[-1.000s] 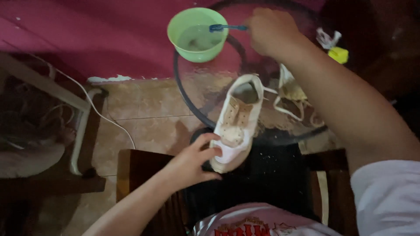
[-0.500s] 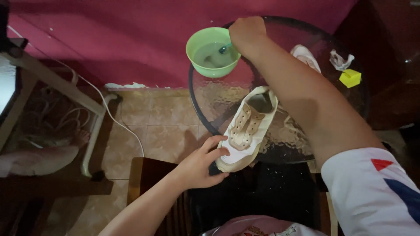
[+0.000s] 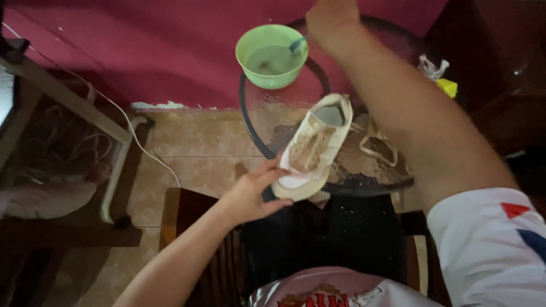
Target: The person scrubs a white sneaker with a toothbrush, repeatedly dipping the brush into a green bowl of water and brushing the upper, sides, and sole. The shoe is rotated to access different areas while the other shoe and laces remain on the table.
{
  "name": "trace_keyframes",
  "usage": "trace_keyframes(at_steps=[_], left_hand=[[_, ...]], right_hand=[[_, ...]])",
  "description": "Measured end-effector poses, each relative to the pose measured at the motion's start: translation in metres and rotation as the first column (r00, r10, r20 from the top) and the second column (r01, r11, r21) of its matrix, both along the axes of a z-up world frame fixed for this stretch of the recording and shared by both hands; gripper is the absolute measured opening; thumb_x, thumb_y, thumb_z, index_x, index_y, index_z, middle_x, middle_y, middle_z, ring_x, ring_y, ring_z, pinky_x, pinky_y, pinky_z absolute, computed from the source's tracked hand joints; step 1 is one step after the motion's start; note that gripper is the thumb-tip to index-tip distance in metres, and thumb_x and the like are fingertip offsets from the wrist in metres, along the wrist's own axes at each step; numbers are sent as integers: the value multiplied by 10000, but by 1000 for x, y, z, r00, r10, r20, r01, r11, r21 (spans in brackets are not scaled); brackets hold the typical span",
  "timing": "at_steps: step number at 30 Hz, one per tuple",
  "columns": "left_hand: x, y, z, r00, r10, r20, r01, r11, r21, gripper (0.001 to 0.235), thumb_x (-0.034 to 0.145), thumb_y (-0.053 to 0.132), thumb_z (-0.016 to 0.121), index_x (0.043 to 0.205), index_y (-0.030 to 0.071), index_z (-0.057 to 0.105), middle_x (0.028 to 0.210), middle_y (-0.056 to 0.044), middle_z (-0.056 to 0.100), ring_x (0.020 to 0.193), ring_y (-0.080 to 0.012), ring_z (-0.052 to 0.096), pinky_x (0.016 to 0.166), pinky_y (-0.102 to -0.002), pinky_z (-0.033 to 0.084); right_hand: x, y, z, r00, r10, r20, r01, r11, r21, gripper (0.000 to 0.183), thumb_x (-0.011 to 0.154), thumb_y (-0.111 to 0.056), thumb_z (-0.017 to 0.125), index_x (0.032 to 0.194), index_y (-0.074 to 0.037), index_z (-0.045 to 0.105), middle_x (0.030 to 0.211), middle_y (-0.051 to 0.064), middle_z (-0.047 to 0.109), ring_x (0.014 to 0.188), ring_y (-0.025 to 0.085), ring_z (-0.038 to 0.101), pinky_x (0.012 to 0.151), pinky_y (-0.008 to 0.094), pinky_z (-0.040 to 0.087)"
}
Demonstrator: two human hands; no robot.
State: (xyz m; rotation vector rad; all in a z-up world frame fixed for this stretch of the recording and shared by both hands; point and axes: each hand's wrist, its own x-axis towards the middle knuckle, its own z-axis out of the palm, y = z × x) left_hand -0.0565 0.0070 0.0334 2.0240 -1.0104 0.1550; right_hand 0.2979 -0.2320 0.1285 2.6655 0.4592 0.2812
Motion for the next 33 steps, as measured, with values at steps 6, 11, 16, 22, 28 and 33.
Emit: trace_keyframes(at_steps=[6, 11, 16, 22, 28, 33], left_hand=[[3, 4, -7, 954, 121, -274, -177, 966, -190, 484, 860, 188, 826, 1284, 94, 614, 1412, -139, 635, 1038, -128, 676, 758, -243, 584], [1, 8, 4, 923, 212, -320, -283, 939, -195, 446, 930, 312, 717, 1296, 73, 630, 1127, -54, 674, 878, -113, 625, 717, -239, 532], [2, 10, -5, 911, 271, -312, -335, 926, -174, 440, 946, 400, 684, 1271, 105, 657, 798, 54, 549, 637, -60, 400, 573, -230, 311], [5, 7, -13, 879, 252, -405, -377, 887, -267, 424, 962, 353, 663, 1276, 68, 640, 1015, -30, 721, 854, -88, 664, 695, -236, 549], [9, 1, -26, 811, 16, -585, -363, 797, -482, 415, 967, 285, 646, 1268, 7, 578, 1120, -144, 661, 882, -205, 740, 762, -331, 707], [10, -2, -41, 900, 143, -411, -349, 801, -486, 366, 965, 201, 756, 1289, 55, 672, 1085, -138, 749, 889, -118, 624, 786, -324, 569]], right_hand=[[-61, -38, 23, 999, 25, -34, -20, 989, 146, 237, 706, -33, 668, 900, -56, 803, 852, 192, 759, 807, 442, 736, 583, 492, 554], [-80, -43, 21, 1000, 24, 3, -24, 999, 25, 290, 853, -72, 580, 1010, -127, 818, 938, 128, 796, 849, 400, 783, 602, 509, 622], [-85, -38, 16, 1000, 25, -19, -24, 998, 63, 305, 838, -66, 581, 1017, -148, 814, 967, 140, 783, 861, 413, 768, 616, 523, 621], [-107, -35, 21, 990, -71, -124, 94, 977, 191, 312, 909, -129, 558, 1116, -43, 775, 1111, 221, 746, 991, 446, 729, 715, 571, 601], [-205, -66, 30, 968, 216, -130, 16, 465, 885, 393, 1078, -174, 564, 722, -195, 401, 732, -91, 376, 741, 59, 372, 686, 293, 307], [-335, -98, -8, 953, 302, -34, -118, 472, 874, 292, 998, -121, 637, 1240, 23, 714, 1171, 299, 704, 1172, 520, 613, 997, 584, 481]])
